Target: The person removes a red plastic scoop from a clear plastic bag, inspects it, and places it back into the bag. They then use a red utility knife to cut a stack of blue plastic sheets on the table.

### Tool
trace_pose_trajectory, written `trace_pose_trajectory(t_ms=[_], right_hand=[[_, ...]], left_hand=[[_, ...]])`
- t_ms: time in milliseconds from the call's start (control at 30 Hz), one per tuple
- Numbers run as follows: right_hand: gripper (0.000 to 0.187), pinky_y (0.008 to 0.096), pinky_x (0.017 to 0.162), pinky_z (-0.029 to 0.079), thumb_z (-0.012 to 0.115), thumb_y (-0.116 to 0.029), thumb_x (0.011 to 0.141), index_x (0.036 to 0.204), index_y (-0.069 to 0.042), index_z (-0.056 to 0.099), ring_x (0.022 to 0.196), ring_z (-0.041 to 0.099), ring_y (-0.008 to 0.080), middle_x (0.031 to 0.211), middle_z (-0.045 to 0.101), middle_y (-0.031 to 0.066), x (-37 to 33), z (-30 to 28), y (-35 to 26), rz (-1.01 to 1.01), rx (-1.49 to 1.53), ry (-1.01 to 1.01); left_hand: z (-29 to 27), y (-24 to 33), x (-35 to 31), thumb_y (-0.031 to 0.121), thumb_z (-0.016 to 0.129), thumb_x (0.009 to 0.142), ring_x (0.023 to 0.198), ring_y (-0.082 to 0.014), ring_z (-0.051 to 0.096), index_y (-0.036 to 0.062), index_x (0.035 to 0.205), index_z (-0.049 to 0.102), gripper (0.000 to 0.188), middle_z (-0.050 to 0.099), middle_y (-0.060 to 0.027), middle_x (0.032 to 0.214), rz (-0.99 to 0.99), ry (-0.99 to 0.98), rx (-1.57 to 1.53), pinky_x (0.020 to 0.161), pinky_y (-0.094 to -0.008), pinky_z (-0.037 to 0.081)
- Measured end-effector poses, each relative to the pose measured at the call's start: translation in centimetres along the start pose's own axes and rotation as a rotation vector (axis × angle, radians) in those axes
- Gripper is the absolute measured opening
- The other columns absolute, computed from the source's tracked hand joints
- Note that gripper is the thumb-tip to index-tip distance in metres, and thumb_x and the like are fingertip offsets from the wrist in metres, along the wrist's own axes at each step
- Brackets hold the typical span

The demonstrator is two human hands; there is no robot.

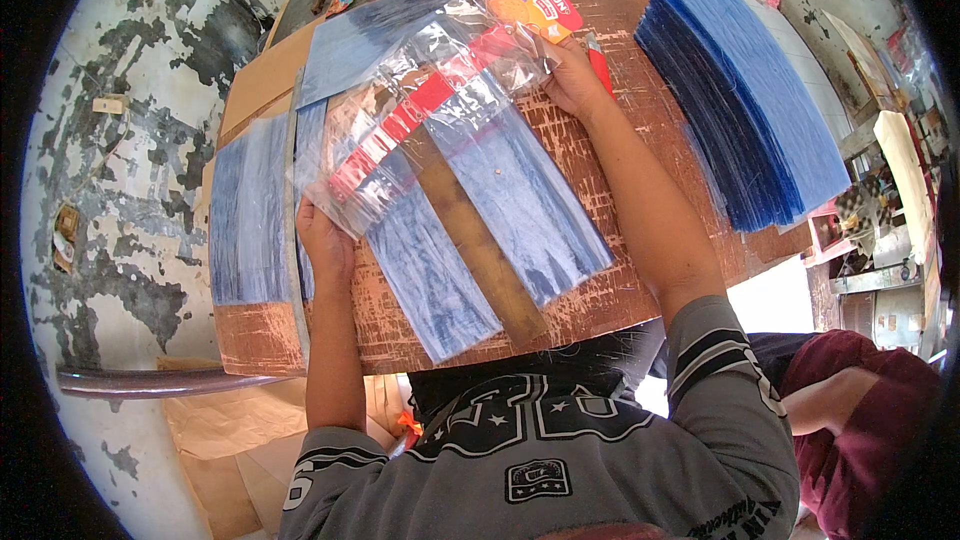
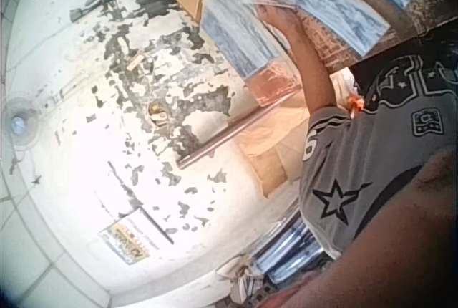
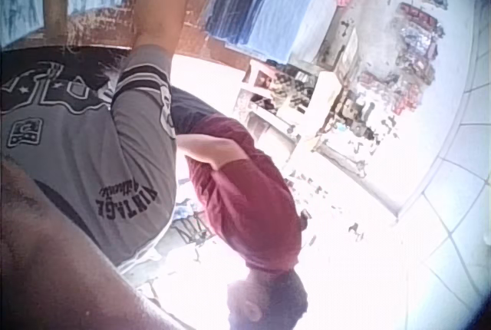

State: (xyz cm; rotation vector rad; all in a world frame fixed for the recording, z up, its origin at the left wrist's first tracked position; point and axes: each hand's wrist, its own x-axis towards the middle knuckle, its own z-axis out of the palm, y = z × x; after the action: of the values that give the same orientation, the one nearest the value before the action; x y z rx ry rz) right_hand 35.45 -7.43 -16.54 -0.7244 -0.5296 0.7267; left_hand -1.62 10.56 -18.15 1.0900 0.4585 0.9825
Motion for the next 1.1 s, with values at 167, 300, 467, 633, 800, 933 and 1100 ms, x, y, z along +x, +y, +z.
trace_pose_trajectory(t_ms=[167,300,467,633,800,933,1100], right_hand=[[0.032,0.0313,0.078,0.060,0.065,-0.015,0.099,0.130,-0.007,0.060,0.098,0.070,0.0163,0.118,0.069,0.0033,0.3,-0.3,0.3,0.014,0.010,0.007],[0.031,0.0318,0.084,0.059,0.064,-0.016,0.100,0.129,-0.004,0.062,0.101,0.069,0.0160,0.121,0.070,0.0050,0.3,-0.4,0.3,0.003,-0.001,-0.027],[0.032,0.0328,0.087,0.059,0.064,-0.016,0.101,0.129,-0.002,0.062,0.102,0.070,0.0165,0.121,0.070,0.0063,0.0,-0.3,0.1,0.008,-0.008,-0.029],[0.031,0.0275,0.068,0.059,0.064,-0.017,0.100,0.130,-0.006,0.060,0.091,0.071,0.0171,0.117,0.069,0.0040,-0.1,0.2,0.0,0.021,-0.014,-0.015],[0.029,0.0273,0.067,0.058,0.064,-0.018,0.101,0.127,-0.008,0.062,0.091,0.071,0.0158,0.113,0.070,0.0030,-0.3,0.7,-0.2,0.017,-0.021,-0.005],[0.027,0.0283,0.068,0.058,0.064,-0.019,0.101,0.125,-0.008,0.063,0.091,0.070,0.0152,0.111,0.071,0.0022,-0.2,0.4,-0.2,0.005,-0.031,-0.027],[0.028,0.0295,0.069,0.058,0.064,-0.020,0.101,0.125,-0.007,0.063,0.091,0.069,0.0152,0.111,0.071,0.0026,-0.3,0.5,-0.2,0.013,-0.037,-0.011]], left_hand=[[0.1,0.1,-0.1,0.013,0.055,0.105,0.103,-0.0202,0.069,-0.0054,0.122,0.057,0.025,0.068,-0.0149,0.118,0.005,-0.011,0.004,0.090,-0.0332,0.058],[-0.1,0.0,0.1,0.014,0.055,0.105,0.103,-0.0205,0.069,-0.0053,0.122,0.057,0.026,0.068,-0.0152,0.118,0.006,-0.018,0.008,0.090,-0.0336,0.058],[0.0,0.0,0.0,0.014,0.054,0.105,0.103,-0.0208,0.069,-0.0055,0.122,0.057,0.026,0.068,-0.0154,0.118,0.010,-0.021,0.001,0.090,-0.0337,0.058],[-0.1,0.0,0.0,0.014,0.054,0.105,0.102,-0.0210,0.070,-0.0056,0.122,0.057,0.026,0.068,-0.0155,0.118,0.005,-0.014,-0.003,0.088,-0.0337,0.059],[-0.3,-0.1,0.1,0.015,0.055,0.105,0.102,-0.0210,0.070,-0.0055,0.121,0.058,0.026,0.068,-0.0154,0.117,0.010,-0.019,0.011,0.089,-0.0338,0.059],[0.0,0.0,-0.1,0.015,0.054,0.106,0.103,-0.0213,0.070,-0.0055,0.122,0.058,0.026,0.068,-0.0154,0.118,0.009,-0.019,0.013,0.089,-0.0342,0.059],[-0.1,0.1,-0.2,0.015,0.054,0.106,0.104,-0.0219,0.070,-0.0057,0.123,0.057,0.027,0.068,-0.0158,0.119,0.008,-0.027,0.014,0.090,-0.0348,0.059]])
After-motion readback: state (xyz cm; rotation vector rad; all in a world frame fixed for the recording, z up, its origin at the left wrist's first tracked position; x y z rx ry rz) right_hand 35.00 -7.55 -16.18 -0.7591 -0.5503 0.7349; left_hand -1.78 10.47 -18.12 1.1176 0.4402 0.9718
